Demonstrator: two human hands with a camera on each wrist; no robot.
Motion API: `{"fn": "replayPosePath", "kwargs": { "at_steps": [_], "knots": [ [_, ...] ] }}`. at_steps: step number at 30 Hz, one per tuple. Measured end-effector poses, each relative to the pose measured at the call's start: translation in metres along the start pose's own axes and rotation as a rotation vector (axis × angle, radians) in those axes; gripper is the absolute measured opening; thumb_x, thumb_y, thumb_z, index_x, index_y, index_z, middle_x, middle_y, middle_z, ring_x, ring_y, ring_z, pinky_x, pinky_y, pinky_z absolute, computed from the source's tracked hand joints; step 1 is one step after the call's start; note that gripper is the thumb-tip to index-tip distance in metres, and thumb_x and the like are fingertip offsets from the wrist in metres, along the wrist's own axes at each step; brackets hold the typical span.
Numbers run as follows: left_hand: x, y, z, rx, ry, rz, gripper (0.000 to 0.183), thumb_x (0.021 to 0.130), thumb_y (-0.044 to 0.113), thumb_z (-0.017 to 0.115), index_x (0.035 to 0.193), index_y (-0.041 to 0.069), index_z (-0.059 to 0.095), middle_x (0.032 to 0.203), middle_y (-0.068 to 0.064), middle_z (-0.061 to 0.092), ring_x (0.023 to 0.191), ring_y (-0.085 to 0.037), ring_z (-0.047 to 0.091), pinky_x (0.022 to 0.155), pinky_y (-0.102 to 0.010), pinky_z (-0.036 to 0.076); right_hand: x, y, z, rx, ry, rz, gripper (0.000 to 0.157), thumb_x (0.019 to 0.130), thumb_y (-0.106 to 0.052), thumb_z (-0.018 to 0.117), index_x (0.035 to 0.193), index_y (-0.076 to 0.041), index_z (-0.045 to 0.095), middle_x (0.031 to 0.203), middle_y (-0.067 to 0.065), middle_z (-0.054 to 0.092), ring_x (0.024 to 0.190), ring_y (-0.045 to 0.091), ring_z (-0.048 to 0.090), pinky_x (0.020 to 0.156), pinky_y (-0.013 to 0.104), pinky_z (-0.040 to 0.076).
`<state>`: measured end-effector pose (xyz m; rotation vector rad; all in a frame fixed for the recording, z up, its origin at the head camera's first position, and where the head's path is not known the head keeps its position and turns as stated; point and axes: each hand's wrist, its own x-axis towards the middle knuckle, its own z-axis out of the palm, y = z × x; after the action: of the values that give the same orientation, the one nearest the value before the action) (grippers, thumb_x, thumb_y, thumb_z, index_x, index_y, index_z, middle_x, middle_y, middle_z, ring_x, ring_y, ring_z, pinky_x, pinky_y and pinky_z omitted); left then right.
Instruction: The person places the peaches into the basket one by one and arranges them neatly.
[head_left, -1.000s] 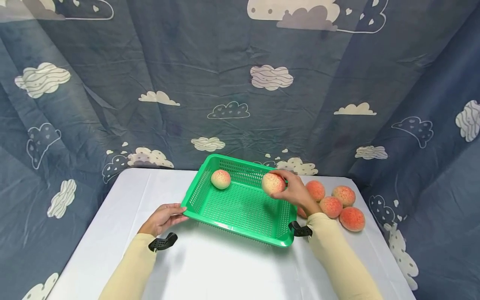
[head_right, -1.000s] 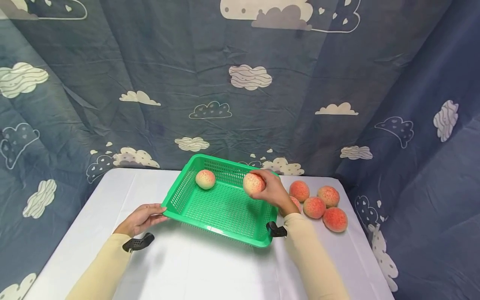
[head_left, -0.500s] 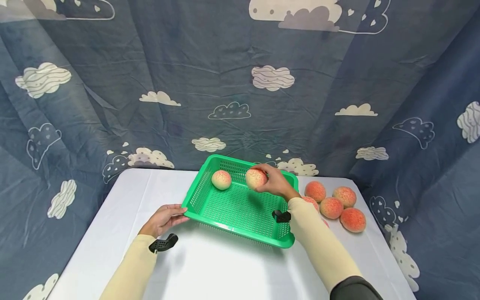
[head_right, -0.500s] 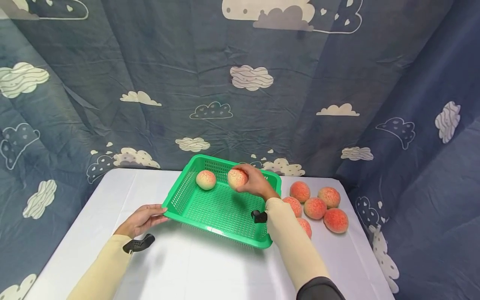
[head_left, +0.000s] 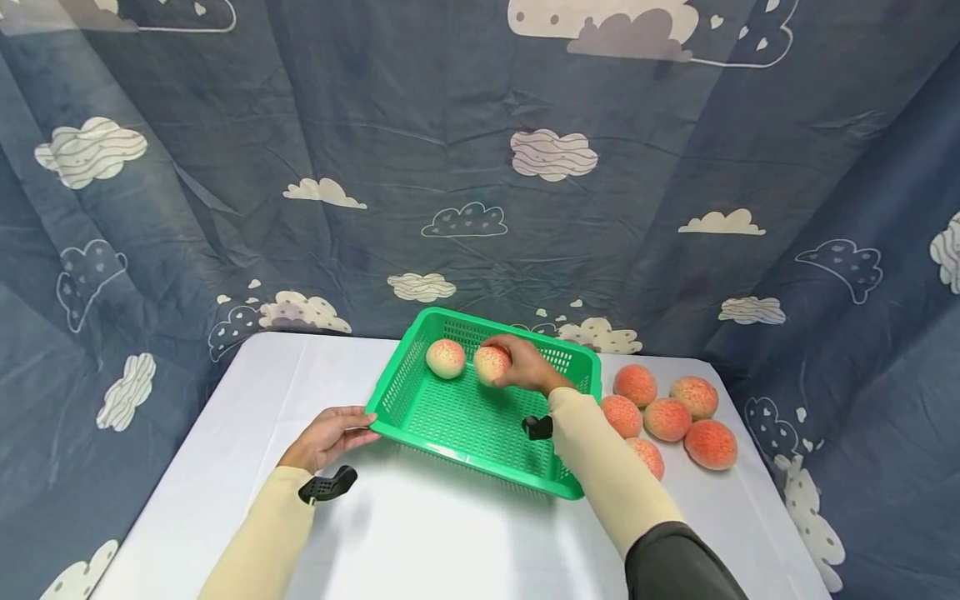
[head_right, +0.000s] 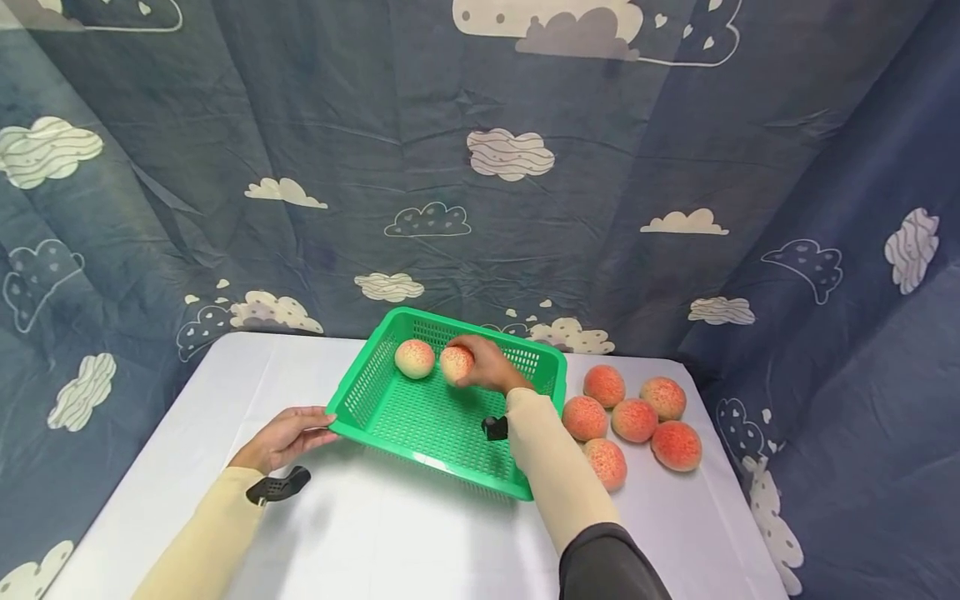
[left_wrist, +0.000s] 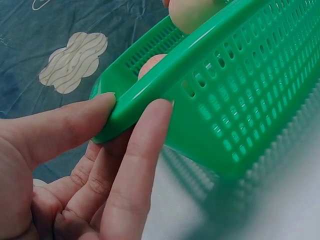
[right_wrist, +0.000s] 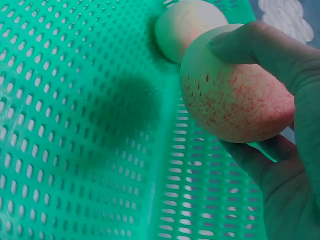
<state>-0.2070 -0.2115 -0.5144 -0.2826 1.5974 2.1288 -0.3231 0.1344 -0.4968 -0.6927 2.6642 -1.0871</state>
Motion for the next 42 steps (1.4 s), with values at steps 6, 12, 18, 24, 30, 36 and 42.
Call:
{"fn": "replayPosePath", "kwargs": {
  "at_steps": [6, 12, 18, 24, 30, 36, 42],
  "knots": [
    [0.002, 0.001, 0.000, 0.016, 0.005, -0.003, 0.026, 0.095, -0.005, 0.054, 0.118, -0.015, 0.048, 0.088, -0.007, 0.064, 0.079, -0.014, 0.068, 0.082, -0.027, 0.060, 0.011, 0.004, 0.014, -0.029, -0.048, 0.078, 0.069, 0.066, 0.007, 0.080, 0.129, -0.014, 0.059, 0.129, 0.007, 0.057, 0.109, 0.027, 0.055, 0.087, 0.044, 0.053],
    [0.002, 0.002, 0.001, 0.011, 0.002, -0.004, 0.025, 0.094, -0.005, 0.055, 0.116, -0.014, 0.048, 0.086, -0.007, 0.064, 0.078, -0.015, 0.068, 0.081, -0.026, 0.061, 0.013, 0.007, 0.024, -0.024, -0.041, 0.109, 0.070, 0.064, 0.014, 0.078, 0.126, -0.013, 0.061, 0.130, 0.009, 0.057, 0.114, 0.029, 0.055, 0.091, 0.047, 0.052],
    [0.001, 0.002, 0.002, 0.003, 0.000, -0.004, 0.020, 0.094, -0.006, 0.055, 0.112, -0.012, 0.050, 0.085, -0.007, 0.065, 0.077, -0.015, 0.069, 0.080, -0.027, 0.061, 0.015, 0.013, 0.030, -0.034, -0.052, 0.105, 0.070, 0.063, 0.015, 0.077, 0.126, -0.012, 0.062, 0.130, 0.011, 0.056, 0.118, 0.030, 0.051, 0.095, 0.049, 0.050],
    [0.002, 0.004, 0.001, 0.013, 0.008, -0.013, 0.021, 0.094, -0.006, 0.055, 0.113, -0.013, 0.050, 0.085, -0.007, 0.066, 0.076, -0.016, 0.069, 0.079, -0.027, 0.061, 0.016, 0.012, 0.031, -0.111, -0.038, 0.075, 0.068, 0.064, 0.014, 0.074, 0.125, -0.013, 0.063, 0.129, 0.013, 0.051, 0.119, 0.033, 0.048, 0.097, 0.050, 0.049],
    [0.002, 0.007, 0.003, 0.027, 0.031, -0.020, 0.032, 0.094, -0.004, 0.057, 0.122, -0.016, 0.046, 0.085, -0.007, 0.066, 0.076, -0.015, 0.069, 0.079, -0.026, 0.061, 0.016, 0.008, 0.029, -0.152, -0.045, 0.094, 0.067, 0.070, 0.016, 0.071, 0.128, -0.015, 0.063, 0.133, 0.016, 0.043, 0.120, 0.036, 0.045, 0.098, 0.052, 0.048],
    [0.002, 0.005, 0.001, 0.040, 0.039, -0.031, 0.037, 0.094, -0.004, 0.057, 0.125, -0.018, 0.043, 0.086, -0.007, 0.066, 0.077, -0.015, 0.069, 0.080, -0.027, 0.061, 0.017, 0.011, 0.029, -0.174, -0.068, 0.075, 0.068, 0.073, 0.017, 0.070, 0.131, -0.017, 0.062, 0.135, 0.015, 0.043, 0.122, 0.037, 0.045, 0.100, 0.053, 0.047],
    [0.002, 0.003, -0.001, 0.021, 0.034, -0.024, 0.030, 0.094, -0.004, 0.057, 0.119, -0.015, 0.047, 0.085, -0.007, 0.066, 0.077, -0.015, 0.069, 0.080, -0.027, 0.061, 0.018, 0.012, 0.030, -0.196, -0.065, 0.036, 0.067, 0.075, 0.009, 0.076, 0.135, -0.014, 0.057, 0.139, 0.016, 0.044, 0.129, 0.038, 0.040, 0.104, 0.056, 0.044]
  ]
}}
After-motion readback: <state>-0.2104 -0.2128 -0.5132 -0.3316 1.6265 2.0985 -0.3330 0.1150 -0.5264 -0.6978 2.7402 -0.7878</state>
